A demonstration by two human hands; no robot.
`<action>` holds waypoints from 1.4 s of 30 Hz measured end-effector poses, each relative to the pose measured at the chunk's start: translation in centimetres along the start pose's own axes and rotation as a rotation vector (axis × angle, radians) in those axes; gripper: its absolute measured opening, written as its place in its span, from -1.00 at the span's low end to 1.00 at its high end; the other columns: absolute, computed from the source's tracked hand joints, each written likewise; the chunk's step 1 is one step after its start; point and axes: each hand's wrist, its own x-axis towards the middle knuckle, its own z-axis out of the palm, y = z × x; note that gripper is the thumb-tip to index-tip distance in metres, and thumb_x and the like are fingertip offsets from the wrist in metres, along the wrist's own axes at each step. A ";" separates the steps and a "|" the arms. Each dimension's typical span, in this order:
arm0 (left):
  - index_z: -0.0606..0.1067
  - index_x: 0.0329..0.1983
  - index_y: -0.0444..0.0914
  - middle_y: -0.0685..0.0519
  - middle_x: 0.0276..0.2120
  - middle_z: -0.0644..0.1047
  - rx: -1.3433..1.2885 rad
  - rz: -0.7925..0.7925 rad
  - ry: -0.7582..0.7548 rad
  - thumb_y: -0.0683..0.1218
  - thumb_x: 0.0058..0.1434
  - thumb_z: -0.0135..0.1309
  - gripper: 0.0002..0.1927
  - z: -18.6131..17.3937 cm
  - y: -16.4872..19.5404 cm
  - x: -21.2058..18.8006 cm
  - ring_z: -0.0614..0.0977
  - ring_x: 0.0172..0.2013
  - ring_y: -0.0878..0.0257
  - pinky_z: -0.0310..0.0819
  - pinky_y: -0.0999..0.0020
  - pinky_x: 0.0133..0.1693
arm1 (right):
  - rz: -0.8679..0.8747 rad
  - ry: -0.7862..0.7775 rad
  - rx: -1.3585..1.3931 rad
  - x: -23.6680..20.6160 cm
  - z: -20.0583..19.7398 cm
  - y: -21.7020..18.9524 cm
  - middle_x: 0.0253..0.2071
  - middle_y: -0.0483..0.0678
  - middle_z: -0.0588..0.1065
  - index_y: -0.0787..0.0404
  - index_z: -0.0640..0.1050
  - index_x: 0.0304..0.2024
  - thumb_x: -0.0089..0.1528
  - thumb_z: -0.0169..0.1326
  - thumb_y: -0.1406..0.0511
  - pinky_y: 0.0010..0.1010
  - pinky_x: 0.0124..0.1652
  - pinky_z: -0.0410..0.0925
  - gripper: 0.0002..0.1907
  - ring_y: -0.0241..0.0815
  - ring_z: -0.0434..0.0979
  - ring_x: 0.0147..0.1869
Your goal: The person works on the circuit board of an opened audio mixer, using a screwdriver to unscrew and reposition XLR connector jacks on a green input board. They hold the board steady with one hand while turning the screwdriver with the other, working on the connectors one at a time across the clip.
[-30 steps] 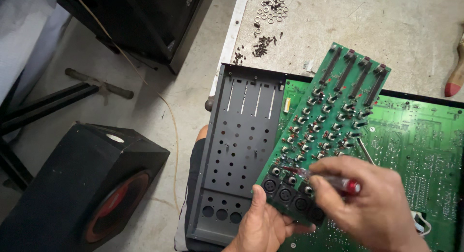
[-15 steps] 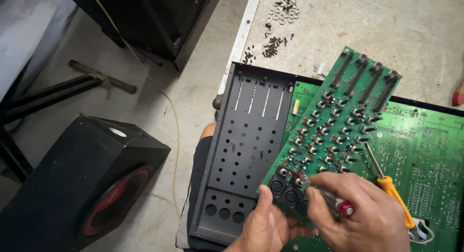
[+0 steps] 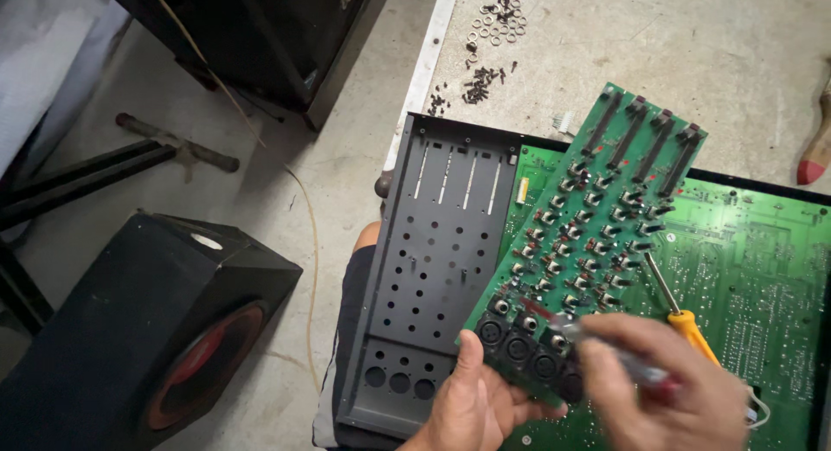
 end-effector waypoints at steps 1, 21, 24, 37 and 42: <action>0.09 0.58 -0.17 -0.07 0.33 0.41 -0.006 -0.008 0.024 0.60 0.26 -0.34 0.04 0.0 -0.1 0.0 0.51 0.24 0.04 0.51 -0.01 0.09 | 0.014 0.034 0.037 -0.2 -0.5 0.4 -0.30 0.02 0.64 0.29 0.67 -0.09 0.15 0.22 0.40 -0.48 -0.23 0.46 -0.74 -0.27 0.65 -0.27; 0.08 0.56 -0.15 -0.10 0.39 0.36 0.027 -0.047 0.057 0.64 0.16 -0.37 0.10 -0.9 -0.7 0.2 0.45 0.32 -0.04 0.43 -0.16 0.18 | -0.041 -0.090 0.268 0.0 0.5 5.2 -0.37 -0.08 0.54 0.32 0.64 -0.22 0.10 0.21 0.46 -0.58 -0.34 0.36 -0.81 -0.39 0.53 -0.37; 0.09 0.55 -0.15 -0.11 0.37 0.37 0.021 -0.046 0.054 0.63 0.17 -0.37 0.09 -0.9 -0.7 0.1 0.45 0.31 -0.05 0.43 -0.18 0.19 | -0.063 -0.093 0.230 0.0 0.5 5.1 -0.40 -0.08 0.53 0.30 0.65 -0.23 0.08 0.22 0.47 -0.58 -0.38 0.35 -0.81 -0.39 0.53 -0.41; 0.10 0.54 -0.14 -0.08 0.36 0.38 -0.004 -0.045 0.057 0.62 0.15 -0.32 0.08 -0.4 -0.3 0.1 0.46 0.30 -0.01 0.44 -0.17 0.18 | -0.070 -0.130 0.175 1.1 0.2 3.6 -0.37 -0.07 0.56 0.30 0.66 -0.26 0.06 0.21 0.44 -0.54 -0.38 0.40 -0.82 -0.35 0.58 -0.41; 0.10 0.54 -0.14 -0.08 0.35 0.38 0.013 -0.049 0.051 0.63 0.16 -0.33 0.08 -0.2 -0.1 0.0 0.48 0.29 0.00 0.45 -0.13 0.17 | -0.061 -0.118 0.141 1.1 0.2 3.6 -0.35 -0.07 0.57 0.30 0.66 -0.25 0.07 0.21 0.43 -0.53 -0.37 0.41 -0.82 -0.34 0.58 -0.39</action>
